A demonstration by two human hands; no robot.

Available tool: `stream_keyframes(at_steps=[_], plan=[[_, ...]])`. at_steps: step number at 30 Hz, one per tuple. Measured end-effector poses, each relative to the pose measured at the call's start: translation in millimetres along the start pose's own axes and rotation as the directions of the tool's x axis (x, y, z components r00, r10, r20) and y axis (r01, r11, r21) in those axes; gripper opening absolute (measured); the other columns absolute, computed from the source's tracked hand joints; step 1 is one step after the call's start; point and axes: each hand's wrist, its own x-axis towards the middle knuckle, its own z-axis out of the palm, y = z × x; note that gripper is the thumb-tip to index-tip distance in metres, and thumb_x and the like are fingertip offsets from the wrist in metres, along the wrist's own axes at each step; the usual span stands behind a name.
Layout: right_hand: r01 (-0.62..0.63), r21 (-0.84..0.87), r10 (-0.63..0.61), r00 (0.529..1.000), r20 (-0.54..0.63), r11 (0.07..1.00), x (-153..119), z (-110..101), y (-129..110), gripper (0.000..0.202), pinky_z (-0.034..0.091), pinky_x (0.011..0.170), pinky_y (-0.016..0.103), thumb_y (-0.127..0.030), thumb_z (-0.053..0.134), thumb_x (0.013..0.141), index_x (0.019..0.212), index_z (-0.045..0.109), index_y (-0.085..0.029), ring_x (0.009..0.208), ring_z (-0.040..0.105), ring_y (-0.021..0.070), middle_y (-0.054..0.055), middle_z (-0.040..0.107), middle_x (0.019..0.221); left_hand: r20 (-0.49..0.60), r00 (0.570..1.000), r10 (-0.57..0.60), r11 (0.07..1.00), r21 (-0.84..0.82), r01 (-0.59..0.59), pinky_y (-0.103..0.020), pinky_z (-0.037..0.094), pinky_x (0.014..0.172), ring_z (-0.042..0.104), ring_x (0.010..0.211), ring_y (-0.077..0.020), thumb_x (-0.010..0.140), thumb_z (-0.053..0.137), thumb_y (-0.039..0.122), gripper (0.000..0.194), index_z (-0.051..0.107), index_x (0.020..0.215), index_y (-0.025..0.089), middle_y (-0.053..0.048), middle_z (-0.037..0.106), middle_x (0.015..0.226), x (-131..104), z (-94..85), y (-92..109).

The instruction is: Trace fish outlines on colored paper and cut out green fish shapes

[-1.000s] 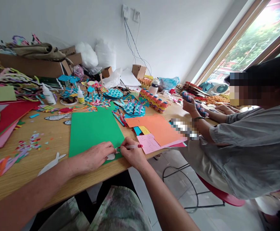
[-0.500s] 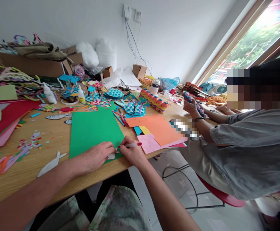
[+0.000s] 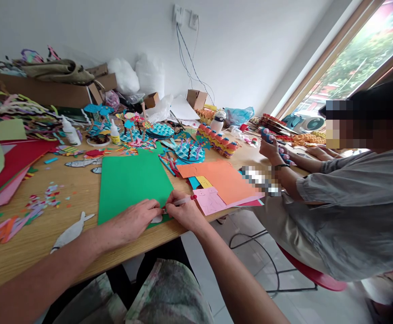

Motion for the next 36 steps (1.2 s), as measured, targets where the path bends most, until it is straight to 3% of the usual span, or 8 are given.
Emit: stream_keyframes(at_steps=[17,36], plan=[[-0.033,0.052,0.032,0.999,0.021,0.998,1,-3,5,0.01,0.03,0.043,0.018,-0.011,0.044,0.063,0.059,0.048,-0.019,0.046,0.042,0.0082,-0.006,0.05,0.049,-0.032,0.999,-0.026,0.998,-0.057,0.024,-0.03,0.04,0.092,0.048,0.108,-0.0167,0.086,0.035,0.006,0.036,0.056,0.111,0.022,-0.003,0.057,0.114,-14,-5.3,15],[-0.006,0.018,0.005,0.998,0.06,1.0,1,1,-1,0.012,0.03,0.045,0.019,-0.009,0.045,0.061,0.058,0.049,-0.019,0.047,0.041,0.0087,-0.006,0.047,0.049,-0.066,0.998,-0.025,0.999,-0.024,0.023,-0.03,0.039,0.094,0.047,0.109,-0.0178,0.086,0.035,0.004,0.036,0.057,0.112,0.017,-0.005,0.057,0.115,-15,0.4,14]])
